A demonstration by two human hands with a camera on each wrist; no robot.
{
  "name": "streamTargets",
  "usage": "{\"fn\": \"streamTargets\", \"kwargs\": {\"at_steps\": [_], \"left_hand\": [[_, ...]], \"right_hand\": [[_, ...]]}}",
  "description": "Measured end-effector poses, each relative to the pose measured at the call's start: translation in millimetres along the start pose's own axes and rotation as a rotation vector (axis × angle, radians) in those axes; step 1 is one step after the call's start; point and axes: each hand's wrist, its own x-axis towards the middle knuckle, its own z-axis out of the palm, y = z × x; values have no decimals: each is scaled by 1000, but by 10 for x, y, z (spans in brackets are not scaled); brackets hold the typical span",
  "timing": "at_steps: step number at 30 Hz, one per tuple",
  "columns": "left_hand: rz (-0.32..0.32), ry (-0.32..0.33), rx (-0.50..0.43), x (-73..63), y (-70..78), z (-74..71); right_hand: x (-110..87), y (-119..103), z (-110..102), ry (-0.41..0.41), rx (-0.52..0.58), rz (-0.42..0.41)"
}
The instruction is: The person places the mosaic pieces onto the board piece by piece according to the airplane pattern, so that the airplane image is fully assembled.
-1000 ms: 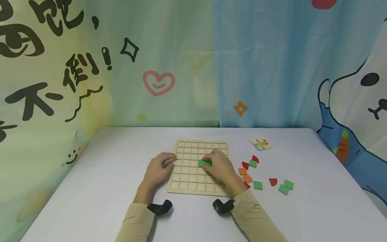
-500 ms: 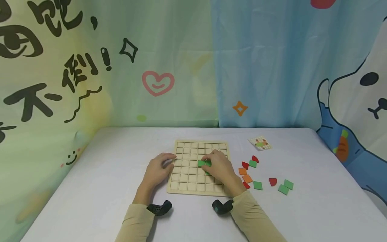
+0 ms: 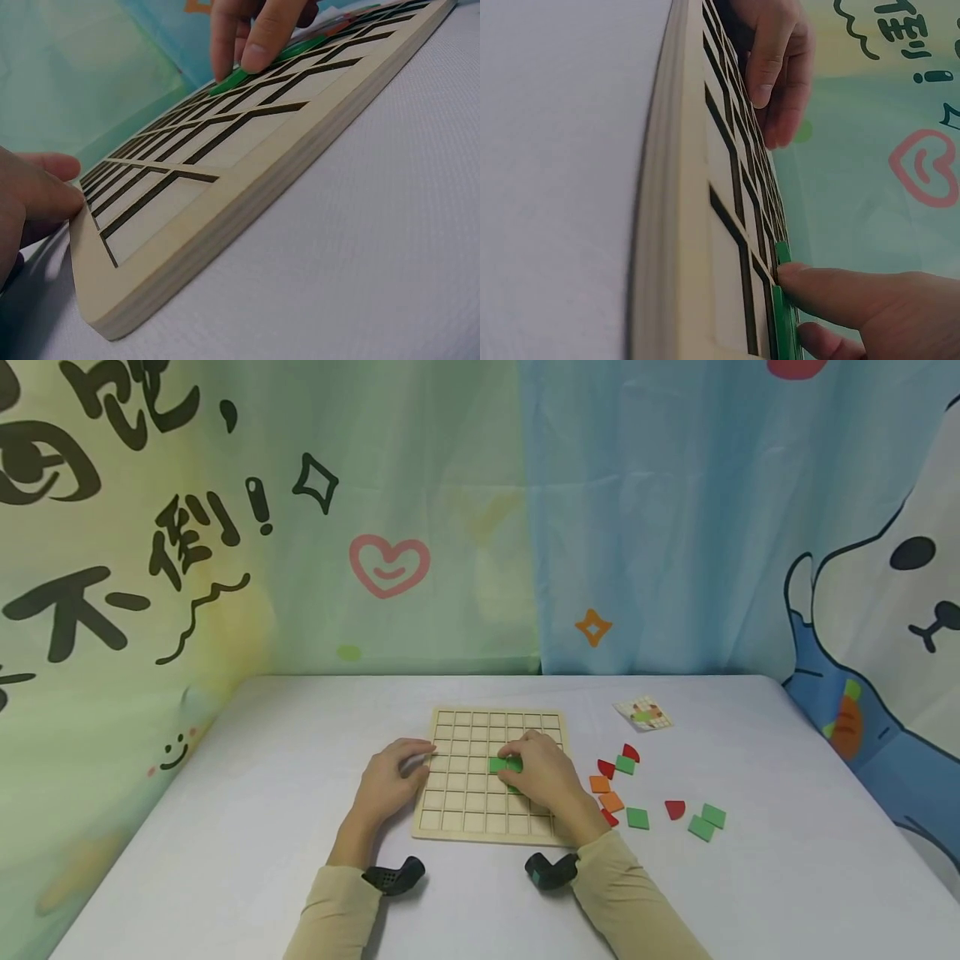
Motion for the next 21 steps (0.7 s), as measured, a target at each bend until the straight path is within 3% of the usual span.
{"fn": "streamTargets", "kwargs": {"at_steps": [21], "left_hand": [[-19, -8, 32, -4, 41, -11]], "right_hand": [[10, 40, 5, 24, 1, -10]]}}
